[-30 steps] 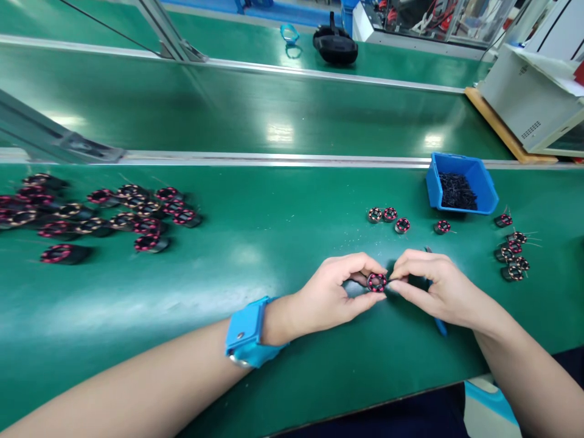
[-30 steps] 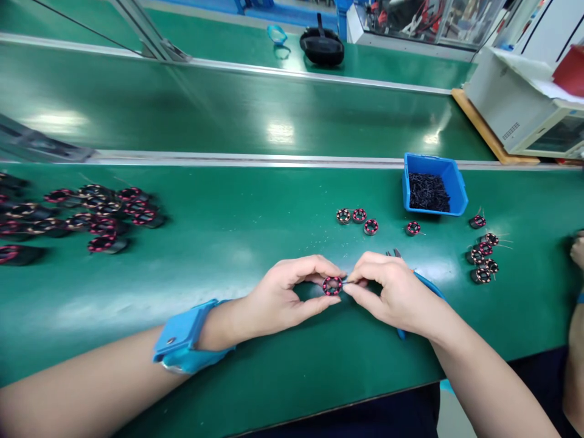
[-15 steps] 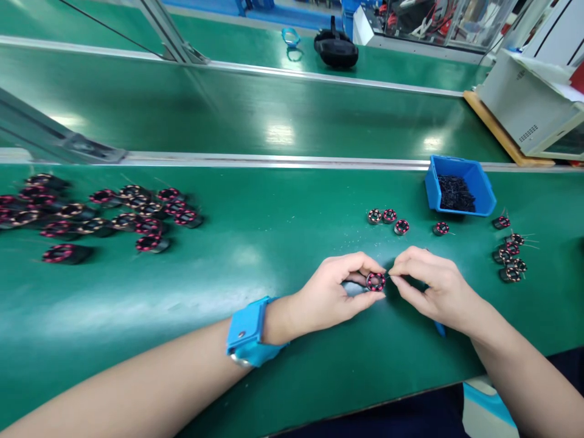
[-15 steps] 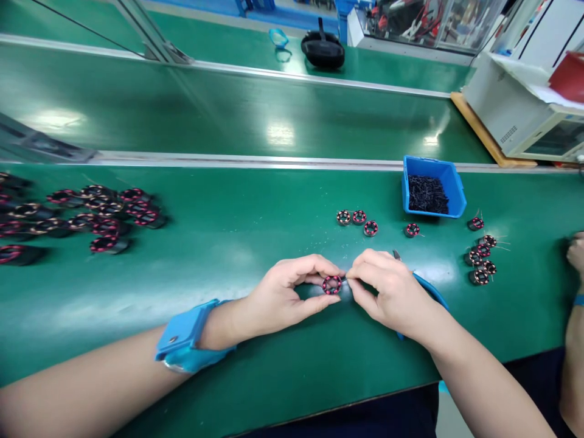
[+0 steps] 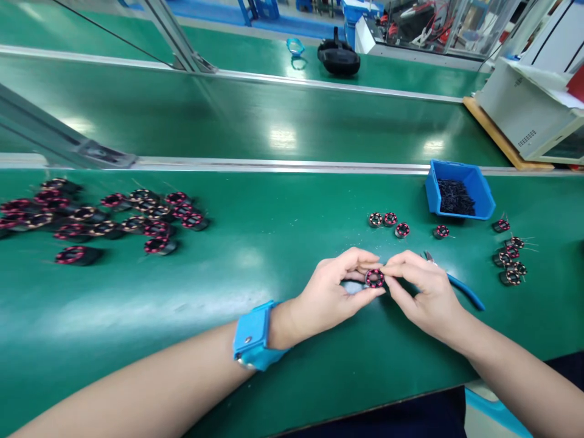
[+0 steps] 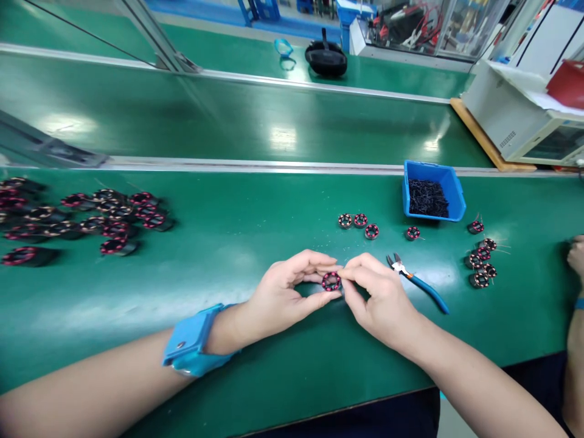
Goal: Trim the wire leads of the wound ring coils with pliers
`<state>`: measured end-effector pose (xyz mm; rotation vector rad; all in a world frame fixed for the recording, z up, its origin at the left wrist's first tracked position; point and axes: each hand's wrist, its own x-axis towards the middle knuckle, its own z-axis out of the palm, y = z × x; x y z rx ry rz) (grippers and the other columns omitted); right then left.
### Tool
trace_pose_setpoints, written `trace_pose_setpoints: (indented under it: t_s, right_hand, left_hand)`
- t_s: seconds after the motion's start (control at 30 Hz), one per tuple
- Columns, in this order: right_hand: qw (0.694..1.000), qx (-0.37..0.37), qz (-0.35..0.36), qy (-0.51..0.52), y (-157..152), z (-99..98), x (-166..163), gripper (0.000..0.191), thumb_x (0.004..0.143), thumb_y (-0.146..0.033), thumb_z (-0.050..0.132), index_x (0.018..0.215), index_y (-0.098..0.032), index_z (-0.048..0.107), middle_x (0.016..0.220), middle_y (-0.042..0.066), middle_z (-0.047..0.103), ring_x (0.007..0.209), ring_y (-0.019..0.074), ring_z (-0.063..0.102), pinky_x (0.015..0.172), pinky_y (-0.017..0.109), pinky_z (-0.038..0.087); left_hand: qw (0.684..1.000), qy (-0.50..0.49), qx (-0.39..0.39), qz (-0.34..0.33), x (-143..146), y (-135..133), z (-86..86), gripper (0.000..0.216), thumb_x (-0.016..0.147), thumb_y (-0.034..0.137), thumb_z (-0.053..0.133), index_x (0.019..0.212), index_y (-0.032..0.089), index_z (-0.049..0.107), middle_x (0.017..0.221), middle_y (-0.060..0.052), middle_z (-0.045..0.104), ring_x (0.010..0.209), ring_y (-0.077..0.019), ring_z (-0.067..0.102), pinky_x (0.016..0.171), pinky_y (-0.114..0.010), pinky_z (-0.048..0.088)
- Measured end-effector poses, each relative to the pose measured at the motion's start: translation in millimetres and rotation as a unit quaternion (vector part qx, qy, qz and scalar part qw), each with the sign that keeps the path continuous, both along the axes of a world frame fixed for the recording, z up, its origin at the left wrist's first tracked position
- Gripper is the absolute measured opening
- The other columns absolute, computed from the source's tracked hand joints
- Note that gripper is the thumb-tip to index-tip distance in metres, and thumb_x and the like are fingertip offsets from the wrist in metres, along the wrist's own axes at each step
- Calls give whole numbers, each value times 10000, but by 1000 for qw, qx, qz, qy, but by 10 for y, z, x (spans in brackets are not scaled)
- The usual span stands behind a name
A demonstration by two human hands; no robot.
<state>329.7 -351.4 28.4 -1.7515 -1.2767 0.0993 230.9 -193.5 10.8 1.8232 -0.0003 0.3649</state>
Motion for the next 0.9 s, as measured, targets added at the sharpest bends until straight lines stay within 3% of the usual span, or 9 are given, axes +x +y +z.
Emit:
trace_pose_setpoints:
  t_s: [0.13, 0.23, 0.33, 0.43, 0.5, 0.6, 0.7, 0.8, 0.9]
  right_hand:
    - [1000, -17, -17, -3, 34, -8, -27, 235, 856, -74, 517, 943, -200, 696, 852, 63, 651, 743, 152, 634, 665, 274, 527]
    - [999, -5, -52, 4, 13, 44, 98, 227, 843, -87, 546, 939, -201, 717, 872, 67, 673, 782, 167, 650, 708, 302, 540]
    - [985, 77, -151, 28, -107, 168, 375, 164, 833, -138, 599, 913, -206, 726, 897, 65, 699, 831, 187, 666, 771, 353, 554]
    - [942, 192, -267, 64, -267, 291, 682, 98, 802, -183, 664, 871, -212, 727, 853, 47, 717, 778, 195, 693, 762, 387, 580]
    - [916, 248, -302, 86, -338, 329, 829, 79, 773, -189, 698, 842, -215, 725, 808, 37, 721, 738, 198, 704, 758, 403, 592]
    - [905, 277, -302, 118, -355, 307, 943, 70, 750, -187, 713, 817, -208, 712, 755, 23, 717, 705, 192, 707, 756, 398, 600]
    - [907, 262, -300, 135, -318, 239, 988, 69, 758, -205, 690, 825, -191, 682, 755, 18, 708, 695, 178, 703, 741, 370, 604]
    - [915, 239, -303, 118, -300, 189, 1014, 87, 787, -221, 644, 863, -182, 654, 790, 26, 696, 706, 166, 695, 737, 346, 600]
    - [927, 215, -296, 80, -310, 180, 1017, 94, 801, -205, 609, 882, -180, 648, 840, 42, 691, 746, 168, 683, 737, 331, 587]
  left_hand:
    - [999, 0, 38, 25, 32, -13, -12, 323, 763, 205, 720, 1052, 150, 587, 971, -68, 731, 806, -155, 720, 754, -268, 618]
    - [990, -1, 127, 64, 143, 48, -33, 320, 780, 254, 712, 1064, 155, 603, 986, -75, 730, 870, -188, 709, 813, -329, 594]
    - [958, 17, 266, 108, 269, 160, -39, 319, 784, 273, 707, 1070, 161, 621, 1026, -100, 722, 945, -253, 677, 856, -437, 542]
    - [913, -4, 385, 138, 349, 183, 16, 436, 751, 301, 731, 1137, 156, 588, 1099, -137, 689, 1015, -314, 621, 852, -497, 495]
    - [906, -65, 401, 120, 429, 84, 86, 470, 769, 309, 710, 1180, 149, 549, 1164, -151, 654, 1062, -305, 593, 876, -477, 484]
    - [909, -126, 397, 32, 698, -219, 196, 335, 832, 265, 630, 1133, 139, 557, 1213, -146, 624, 1106, -267, 573, 939, -433, 468]
    - [884, -62, 462, -40, 1085, -559, 275, 267, 831, 230, 606, 1072, 119, 577, 1186, -149, 617, 1067, -281, 566, 893, -430, 485]
    - [843, 11, 535, -49, 1392, -764, 311, 189, 820, 179, 582, 992, 104, 596, 1038, -144, 632, 951, -284, 589, 778, -404, 504]
    - [830, 28, 555, -40, 1521, -796, 323, 144, 823, 129, 532, 937, 103, 616, 962, -138, 631, 900, -278, 597, 737, -390, 496]
